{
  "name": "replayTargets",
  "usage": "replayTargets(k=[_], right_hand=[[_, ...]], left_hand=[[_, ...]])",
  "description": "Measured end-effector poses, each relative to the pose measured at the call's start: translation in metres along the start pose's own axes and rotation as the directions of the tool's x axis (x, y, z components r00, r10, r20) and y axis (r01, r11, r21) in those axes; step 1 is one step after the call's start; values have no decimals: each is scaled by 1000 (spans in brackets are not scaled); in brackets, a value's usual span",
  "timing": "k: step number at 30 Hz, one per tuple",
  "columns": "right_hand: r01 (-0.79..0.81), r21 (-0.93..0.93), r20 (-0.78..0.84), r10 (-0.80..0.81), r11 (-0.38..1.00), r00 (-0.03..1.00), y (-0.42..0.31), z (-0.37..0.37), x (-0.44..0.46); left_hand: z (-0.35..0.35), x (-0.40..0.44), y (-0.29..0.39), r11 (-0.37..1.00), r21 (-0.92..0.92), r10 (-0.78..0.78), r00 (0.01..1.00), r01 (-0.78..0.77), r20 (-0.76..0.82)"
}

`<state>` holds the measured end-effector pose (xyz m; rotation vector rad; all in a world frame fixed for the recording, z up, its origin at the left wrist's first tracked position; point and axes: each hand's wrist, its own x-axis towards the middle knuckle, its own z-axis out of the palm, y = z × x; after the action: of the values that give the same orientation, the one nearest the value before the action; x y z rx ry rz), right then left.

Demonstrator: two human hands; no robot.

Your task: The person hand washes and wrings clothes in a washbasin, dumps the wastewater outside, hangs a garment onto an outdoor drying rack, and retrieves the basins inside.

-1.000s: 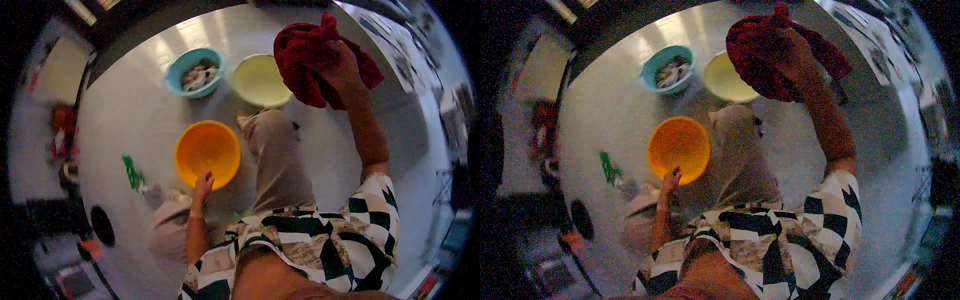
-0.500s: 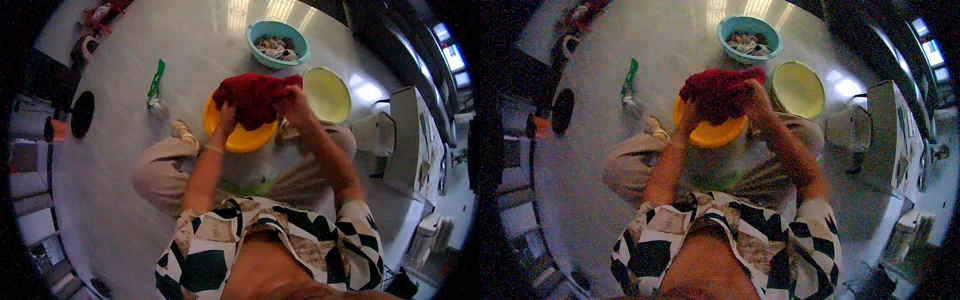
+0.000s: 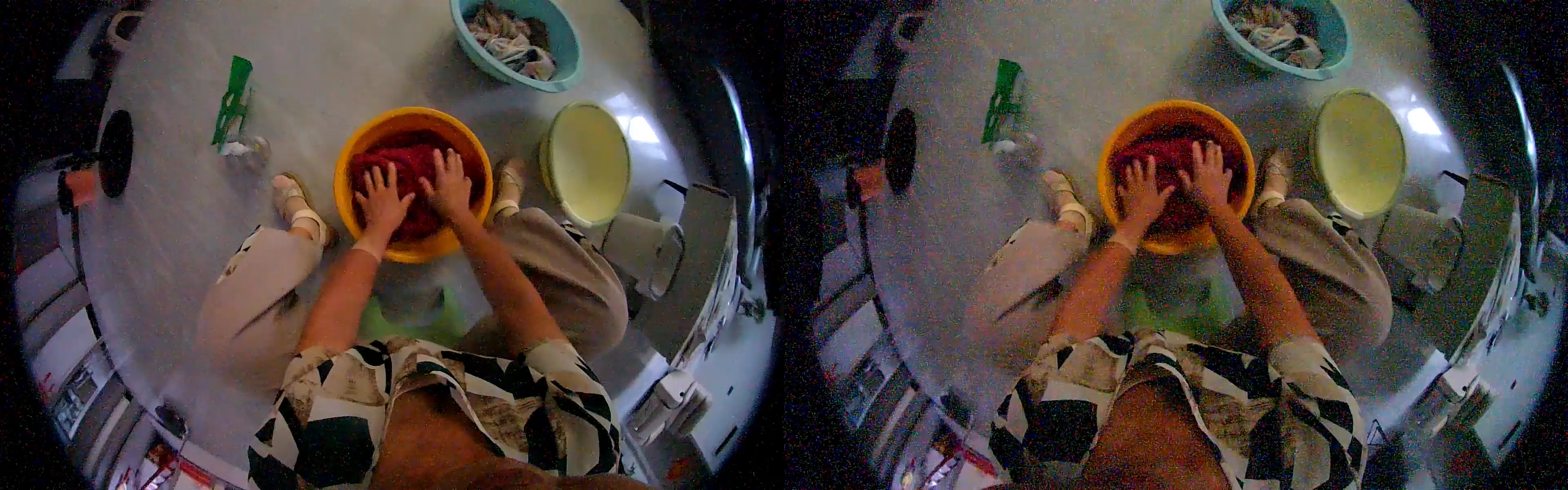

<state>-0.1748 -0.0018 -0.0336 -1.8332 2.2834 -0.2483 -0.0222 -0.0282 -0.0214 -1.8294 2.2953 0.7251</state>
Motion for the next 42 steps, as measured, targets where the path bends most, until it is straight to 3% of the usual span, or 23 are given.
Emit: replayTargets(k=[1, 3, 5, 9, 11, 14, 15, 16, 18, 20, 22, 24, 27, 29, 31, 32, 34, 35, 36, 38, 39, 40, 42], right_hand=[[25, -81, 90, -18, 996, 996, -13, 6, -5], [14, -43, 229, -4, 999, 974, -23, 23, -10], [30, -61, 327, -9, 998, 945, -35, 39, -17], [-110, 110, 468, 46, 988, 882, -25, 55, -16], [-178, 223, 508, 42, 959, 861, -12, 79, -19], [-101, 454, 331, -63, 885, 941, -11, 87, -20], [-271, 497, 573, -78, 824, 816, -14, 77, -7], [-442, 492, 767, -132, 750, 628, -3, 66, 21], [-402, 460, 779, -142, 792, 611, 5, 83, 16], [2, 324, 396, -138, 946, 908, 21, 150, -32], [-224, 211, 372, 134, 952, 918, -4, 136, -31], [-256, 165, 357, 184, 952, 916, -10, 116, -22], [-103, 318, 380, -27, 943, 925, 3, 69, 6], [-146, 569, 382, -102, 809, 919, 14, 37, 22], [-175, 561, 74, 162, 809, 984, 10, 29, 14], [-186, 565, -92, 285, 804, 954, 10, 28, 11], [-331, 499, 125, 311, 801, 942, 12, 30, -4], [-414, 469, 233, 343, 780, 910, 4, 33, -14], [-497, 428, 340, 376, 754, 862, 0, 36, -21], [-653, 585, 538, 372, 482, 757, 1, 44, -21], [-706, 639, 594, 387, 305, 705, -3, 43, -20], [-733, 670, 651, 383, 115, 655, -7, 42, -16], [-656, 730, 684, 197, -192, 703, -1, 35, -8]], left_hand=[[3, -3, -4, 995, 91, 40, 999, -42, 26], [11, 2, -19, 970, 211, 110, 991, -122, 71], [25, 4, -49, 956, 218, 183, 980, -195, 74], [27, 20, -53, 957, 153, 218, 959, -246, 180], [30, 25, -53, 953, 175, 204, 951, -247, 231], [35, 29, -56, 943, 200, 206, 940, -265, 273], [36, 27, -58, 938, 205, 217, 935, -279, 282], [45, 31, -55, 935, 185, 236, 922, -301, 308], [46, 41, -61, 923, 137, 297, 894, -359, 336], [32, 48, -55, 946, 104, 248, 893, -306, 375], [19, 47, -51, 944, 129, 241, 904, -303, 353], [8, 46, -44, 919, 203, 276, 918, -339, 285], [31, 50, -62, 937, 35, 344, 934, -348, 97], [39, 65, -72, 974, -98, 203, 979, -203, -9], [17, 62, -61, 984, -153, 73, 992, -88, -103], [6, 54, -47, 994, -105, 33, 998, -38, -48], [6, 36, -19, 998, 4, -58, 997, 58, 57], [12, 28, -8, 990, 120, -80, 996, 77, 27], [25, 30, -9, 994, -17, -108, 993, 109, 57], [57, 33, -16, 945, -277, -140, 981, 172, 132], [58, 30, -17, 790, -598, -85, 990, 135, 112], [58, 27, -17, 749, -657, -32, 995, 88, 97], [57, 15, -13, 646, -763, 67, 996, -3, 53]])
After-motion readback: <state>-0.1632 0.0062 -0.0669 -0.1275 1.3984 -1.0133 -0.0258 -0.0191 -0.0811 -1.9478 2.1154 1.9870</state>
